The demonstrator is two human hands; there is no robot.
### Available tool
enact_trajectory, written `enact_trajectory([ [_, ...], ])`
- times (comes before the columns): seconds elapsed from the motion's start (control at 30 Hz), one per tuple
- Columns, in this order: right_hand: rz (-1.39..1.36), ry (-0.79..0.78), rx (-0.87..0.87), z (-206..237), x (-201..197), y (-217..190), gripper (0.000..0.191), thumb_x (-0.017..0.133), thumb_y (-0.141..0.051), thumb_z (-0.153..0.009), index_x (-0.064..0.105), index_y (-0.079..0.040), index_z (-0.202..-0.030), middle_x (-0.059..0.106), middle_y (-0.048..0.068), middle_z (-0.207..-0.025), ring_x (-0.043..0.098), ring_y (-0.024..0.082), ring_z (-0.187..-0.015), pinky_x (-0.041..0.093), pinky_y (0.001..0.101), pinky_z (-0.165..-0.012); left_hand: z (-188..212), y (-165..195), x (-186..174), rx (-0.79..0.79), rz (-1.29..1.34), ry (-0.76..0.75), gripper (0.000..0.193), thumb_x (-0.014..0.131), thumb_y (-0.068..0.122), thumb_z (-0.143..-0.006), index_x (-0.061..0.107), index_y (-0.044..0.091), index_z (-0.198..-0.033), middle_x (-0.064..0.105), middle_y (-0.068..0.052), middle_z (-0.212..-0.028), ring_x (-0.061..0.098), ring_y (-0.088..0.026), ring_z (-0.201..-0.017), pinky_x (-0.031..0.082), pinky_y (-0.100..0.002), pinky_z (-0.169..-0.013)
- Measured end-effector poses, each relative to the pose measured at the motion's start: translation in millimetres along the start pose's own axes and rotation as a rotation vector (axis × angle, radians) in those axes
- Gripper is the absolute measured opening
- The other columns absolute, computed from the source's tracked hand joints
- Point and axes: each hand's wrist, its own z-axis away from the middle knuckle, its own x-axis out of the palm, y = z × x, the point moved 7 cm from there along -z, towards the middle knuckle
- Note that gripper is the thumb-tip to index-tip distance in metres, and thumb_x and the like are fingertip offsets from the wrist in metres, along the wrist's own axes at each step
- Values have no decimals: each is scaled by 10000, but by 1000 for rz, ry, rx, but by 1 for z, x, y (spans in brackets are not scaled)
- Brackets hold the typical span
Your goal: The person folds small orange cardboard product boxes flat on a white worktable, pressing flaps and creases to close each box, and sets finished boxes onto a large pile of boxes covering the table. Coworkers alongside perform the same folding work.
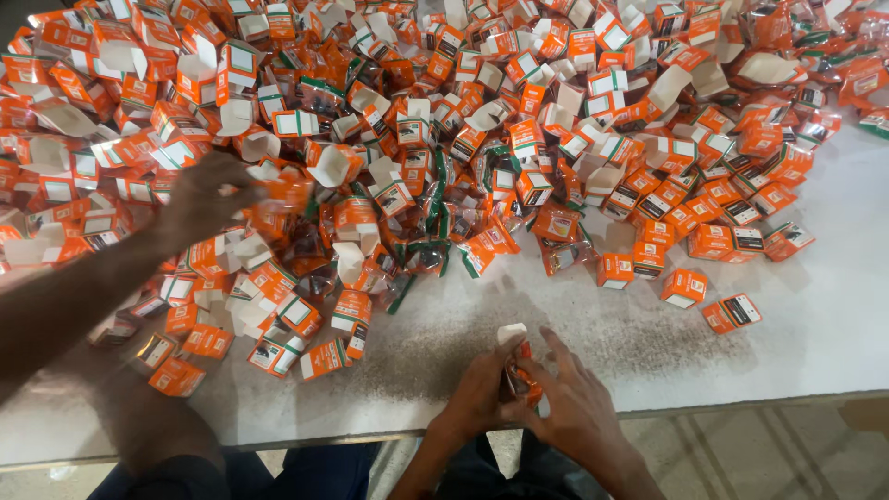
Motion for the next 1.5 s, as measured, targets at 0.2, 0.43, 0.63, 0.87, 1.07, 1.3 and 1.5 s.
enact_trajectory([
  [0.2, 103, -146, -145, 0, 2, -1, 590, 759, -293, -785, 607, -174, -1342, 430, 163, -1515, 471, 346, -1309, 467, 500, -954, 6, 9, 1, 144, -272, -13, 1036, 870, 157, -668, 372, 43, -1570, 709, -147, -1188, 643, -385, -1023, 457, -469, -942],
  [0.43, 18, -141, 48, 4, 29, 17, 641, 746, -336, -802, 557, -92, -1363, 417, 137, -1541, 636, 367, -1113, 531, 495, -881, 9, -3, 3, 64, -306, -28, 969, 827, 149, -742, 413, 102, -1616, 685, -84, -996, 648, -343, -995, 481, -448, -953],
  [0.63, -18, -137, -56, 12, 28, 23, 832, 820, -457, -697, 538, -88, -1387, 428, 189, -1527, 643, 428, -1063, 545, 506, -808, 8, 7, -2, 159, -305, 49, 879, 870, 173, -791, 447, 86, -1557, 695, -96, -1049, 650, -338, -950, 492, -439, -883],
  [0.87, 53, -184, -59, -1, 26, 11, 526, 697, -393, -859, 586, -132, -1302, 488, 194, -1475, 656, 389, -1077, 535, 521, -780, 1, 28, -7, 130, -288, 45, 862, 892, 162, -729, 480, 41, -1476, 696, -117, -967, 655, -357, -893, 493, -457, -843],
  [1.07, 18, -340, 19, -8, 37, 25, 272, 624, -392, -941, 670, -140, -1031, 515, 172, -1427, 668, 389, -1015, 523, 525, -866, -10, 38, -6, 86, -163, -49, 727, 804, 62, -743, 523, 13, -1412, 667, -131, -785, 669, -326, -663, 522, -420, -637],
  [1.3, -110, -79, 50, -12, 36, 24, 347, 673, -382, -904, 653, -152, -1163, 620, 70, -1307, 687, 344, -1023, 553, 495, -811, -3, 45, -11, 238, -206, 94, 654, 784, 49, -845, 509, 32, -1438, 663, -182, -927, 657, -372, -793, 528, -442, -691],
  [1.5, -15, -2, -53, 8, 23, 21, 432, 705, -401, -840, 661, -294, -1256, 514, 69, -1536, 682, 287, -1076, 593, 427, -820, -2, 29, -7, 221, -296, 91, 848, 874, 107, -714, 454, 9, -1444, 679, -223, -1119, 664, -445, -997, 545, -463, -839],
])
